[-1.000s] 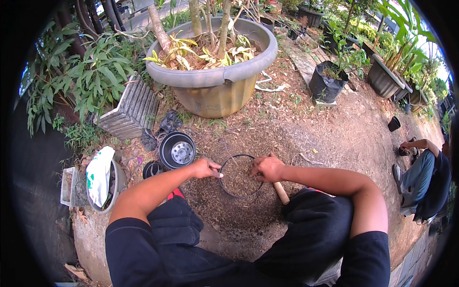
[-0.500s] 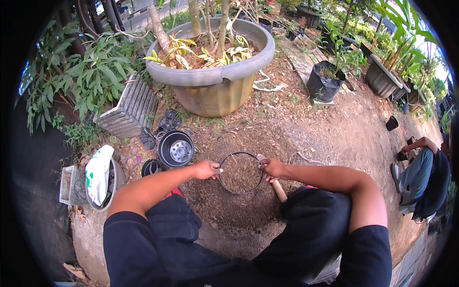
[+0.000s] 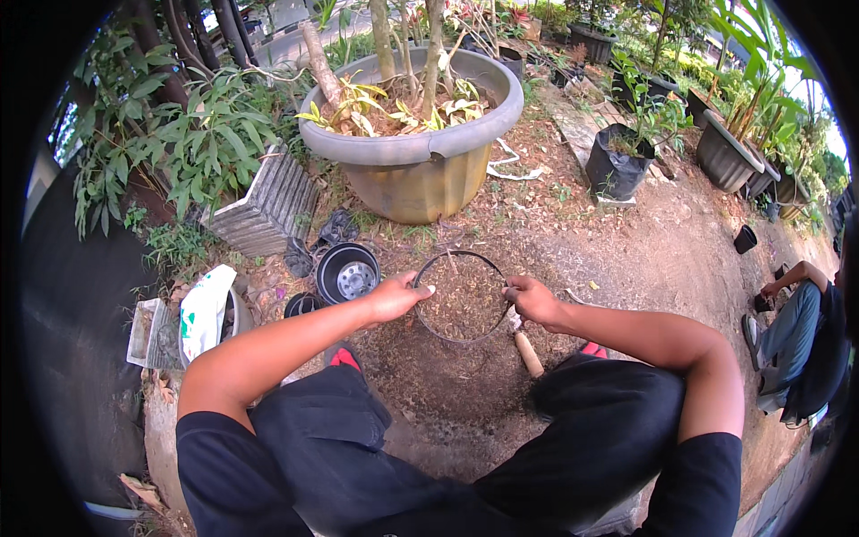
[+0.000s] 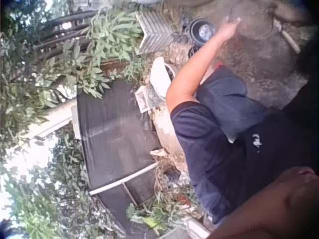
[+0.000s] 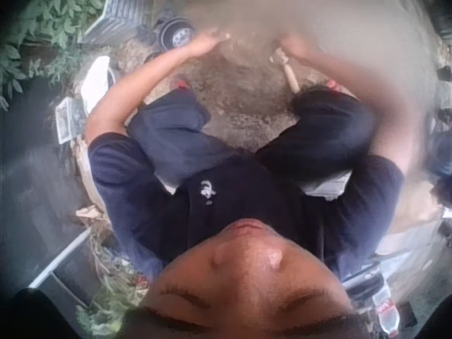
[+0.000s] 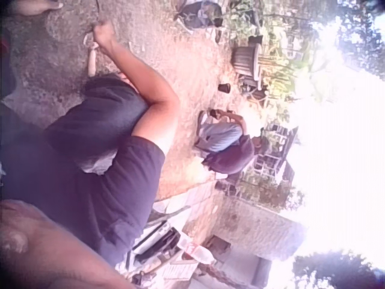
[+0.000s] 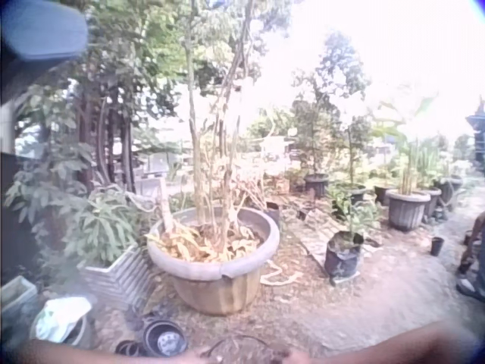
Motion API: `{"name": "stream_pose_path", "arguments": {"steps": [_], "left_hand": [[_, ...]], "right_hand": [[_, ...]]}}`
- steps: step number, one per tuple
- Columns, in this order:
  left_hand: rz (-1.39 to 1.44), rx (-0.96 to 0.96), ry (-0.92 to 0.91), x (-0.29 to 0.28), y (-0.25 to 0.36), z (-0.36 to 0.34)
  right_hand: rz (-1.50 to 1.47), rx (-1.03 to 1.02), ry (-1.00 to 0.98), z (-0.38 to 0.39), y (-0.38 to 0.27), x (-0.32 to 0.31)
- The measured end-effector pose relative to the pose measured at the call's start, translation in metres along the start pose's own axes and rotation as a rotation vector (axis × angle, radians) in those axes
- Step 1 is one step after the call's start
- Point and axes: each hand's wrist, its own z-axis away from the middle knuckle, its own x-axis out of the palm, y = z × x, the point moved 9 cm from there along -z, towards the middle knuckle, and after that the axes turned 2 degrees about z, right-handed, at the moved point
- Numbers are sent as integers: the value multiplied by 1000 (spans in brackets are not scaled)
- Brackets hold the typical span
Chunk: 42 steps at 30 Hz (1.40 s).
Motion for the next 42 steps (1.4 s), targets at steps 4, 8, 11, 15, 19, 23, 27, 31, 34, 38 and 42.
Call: {"name": "stream_pose_path", "arguments": {"steps": [4,8,11,15,19,23,27,31,34,38,42], "left_hand": [[96,-39,-3,-20,19,41],[253,44,200,-37,-23,65],[471,111,378,-41,-81,85],[753,30,653,-24,-168,143],[1020,41,903,-5,-229,195],[947,-36,1121,-13,-263,256],[835,-76,1269,-29,-296,307],[796,-175,1318,-26,-335,340],[765,-233,1433,-14,-353,378],[975,-193,1588,22,-384,409],[1128,-265,1783,56,-411,436]], "right_hand": [[62,-97,78,7,-50,1],[51,-44,-10,-16,-48,34],[184,-104,14,-29,-55,72],[244,-104,-88,-28,-98,147],[228,-262,-231,-52,-89,232],[273,-308,-353,-50,-104,312],[269,-452,-423,-49,-123,385],[320,-472,-533,-57,-111,455],[401,-339,-694,-26,-138,491],[485,-554,-740,-28,-134,550],[570,-689,-813,-13,-136,612]]}}
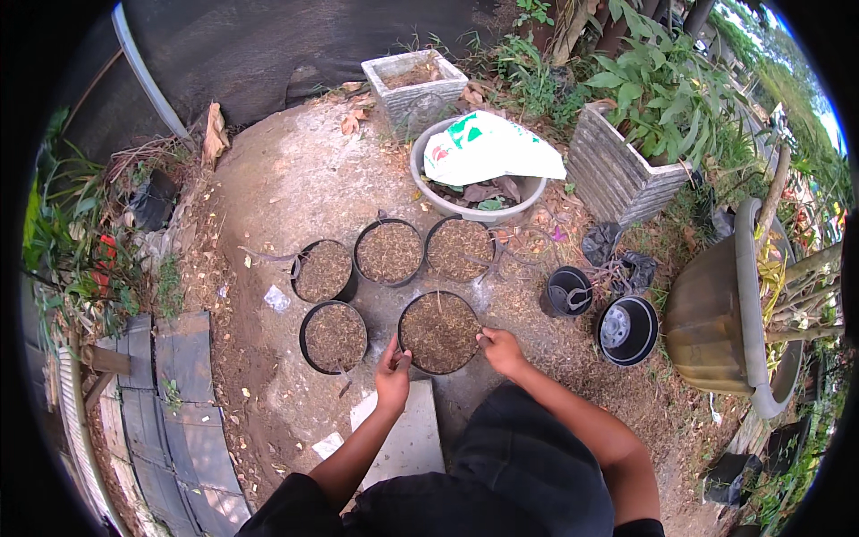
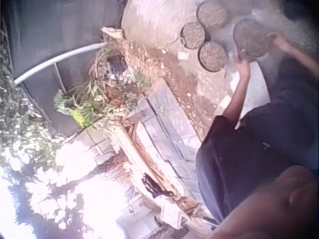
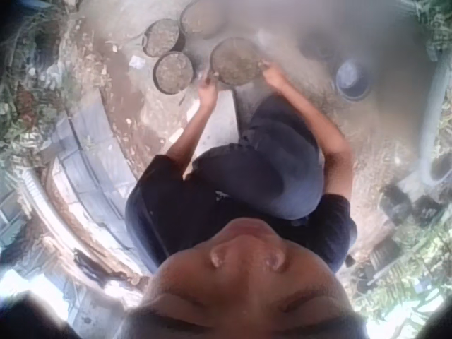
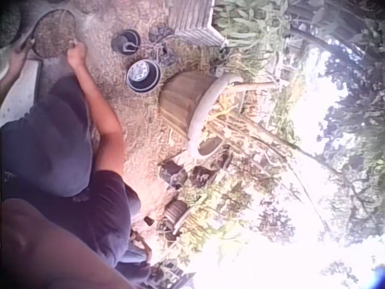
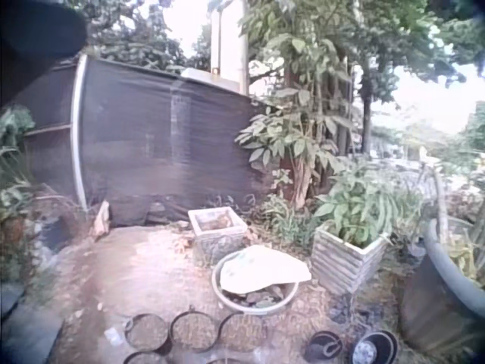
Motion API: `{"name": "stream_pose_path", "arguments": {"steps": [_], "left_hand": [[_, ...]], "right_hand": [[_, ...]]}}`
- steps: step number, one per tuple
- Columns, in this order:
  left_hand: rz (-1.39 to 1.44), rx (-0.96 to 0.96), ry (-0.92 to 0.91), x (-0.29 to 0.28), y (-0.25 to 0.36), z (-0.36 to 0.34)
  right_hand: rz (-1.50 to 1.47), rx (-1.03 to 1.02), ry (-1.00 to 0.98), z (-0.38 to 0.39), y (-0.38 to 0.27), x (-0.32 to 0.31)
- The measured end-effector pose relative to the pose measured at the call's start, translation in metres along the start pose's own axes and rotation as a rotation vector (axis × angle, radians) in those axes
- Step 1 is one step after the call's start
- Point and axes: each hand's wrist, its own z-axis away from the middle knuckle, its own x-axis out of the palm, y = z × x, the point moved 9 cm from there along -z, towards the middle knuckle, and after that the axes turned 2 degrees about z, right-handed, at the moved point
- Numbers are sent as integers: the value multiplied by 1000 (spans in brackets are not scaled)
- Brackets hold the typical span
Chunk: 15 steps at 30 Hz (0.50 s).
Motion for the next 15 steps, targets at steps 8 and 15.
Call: {"name": "stream_pose_path", "arguments": {"steps": [8,15], "left_hand": [[39,1,197,-44,-13,-4],[-128,143,131,-31,-9,-6]], "right_hand": [[-3,-53,-119,-48,-30,65],[-107,-40,-83,-71,-22,74]]}}
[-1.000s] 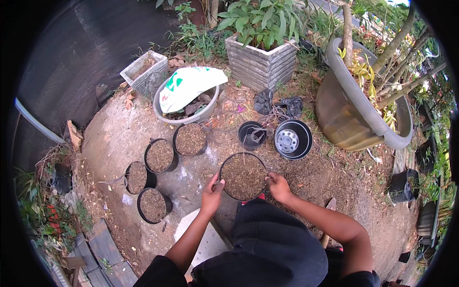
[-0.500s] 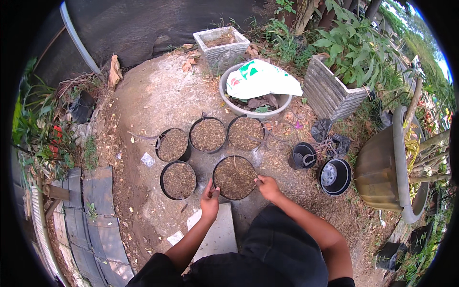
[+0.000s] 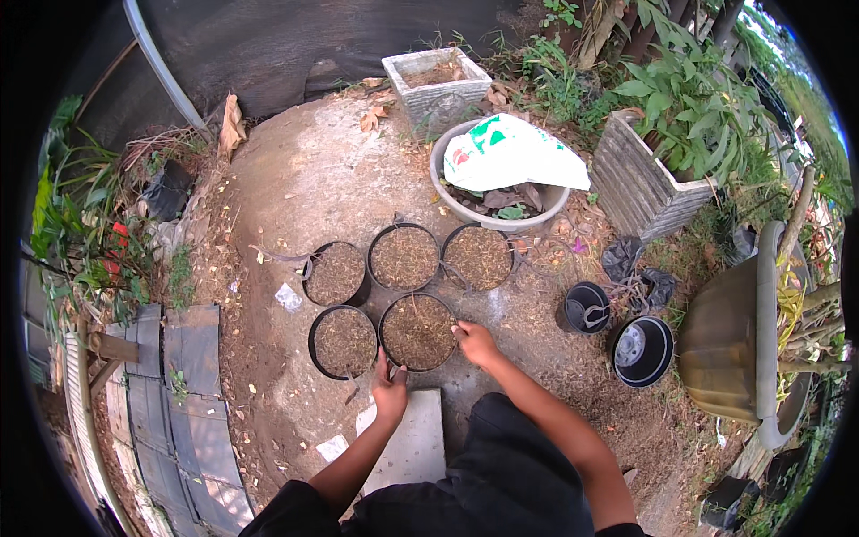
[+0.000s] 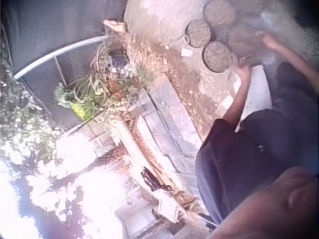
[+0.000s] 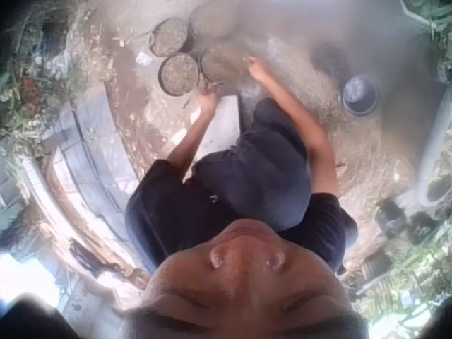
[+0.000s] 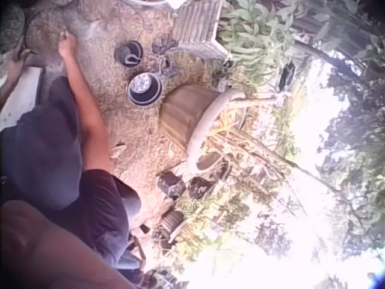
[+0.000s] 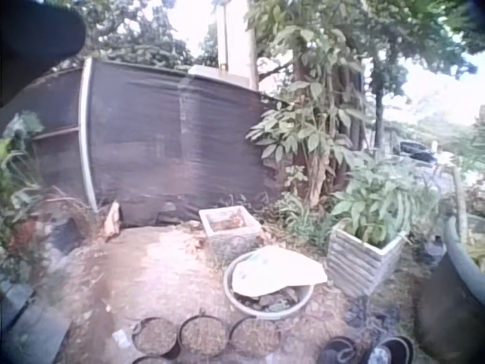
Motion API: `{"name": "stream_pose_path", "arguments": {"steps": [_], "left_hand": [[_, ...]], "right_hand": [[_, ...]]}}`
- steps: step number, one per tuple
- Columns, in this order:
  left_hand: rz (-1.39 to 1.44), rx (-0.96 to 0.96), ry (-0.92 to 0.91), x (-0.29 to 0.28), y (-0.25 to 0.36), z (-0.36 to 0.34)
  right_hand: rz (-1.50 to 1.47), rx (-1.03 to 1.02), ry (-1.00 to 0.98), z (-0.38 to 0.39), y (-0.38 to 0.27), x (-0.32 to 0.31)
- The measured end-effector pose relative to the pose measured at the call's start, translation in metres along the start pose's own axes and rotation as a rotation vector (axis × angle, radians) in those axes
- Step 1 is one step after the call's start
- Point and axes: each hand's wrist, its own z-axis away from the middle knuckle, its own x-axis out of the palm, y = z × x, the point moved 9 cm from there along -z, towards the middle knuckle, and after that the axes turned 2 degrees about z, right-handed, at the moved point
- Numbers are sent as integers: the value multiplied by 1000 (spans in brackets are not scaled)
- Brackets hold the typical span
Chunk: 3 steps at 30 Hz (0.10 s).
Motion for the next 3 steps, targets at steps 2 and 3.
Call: {"name": "stream_pose_path", "arguments": {"steps": [2,3], "left_hand": [[40,-99,-93,5,-4,1],[39,-110,-148,23,-6,4]], "right_hand": [[-94,25,-61,5,4,0],[-151,47,-123,9,-5,5]]}}
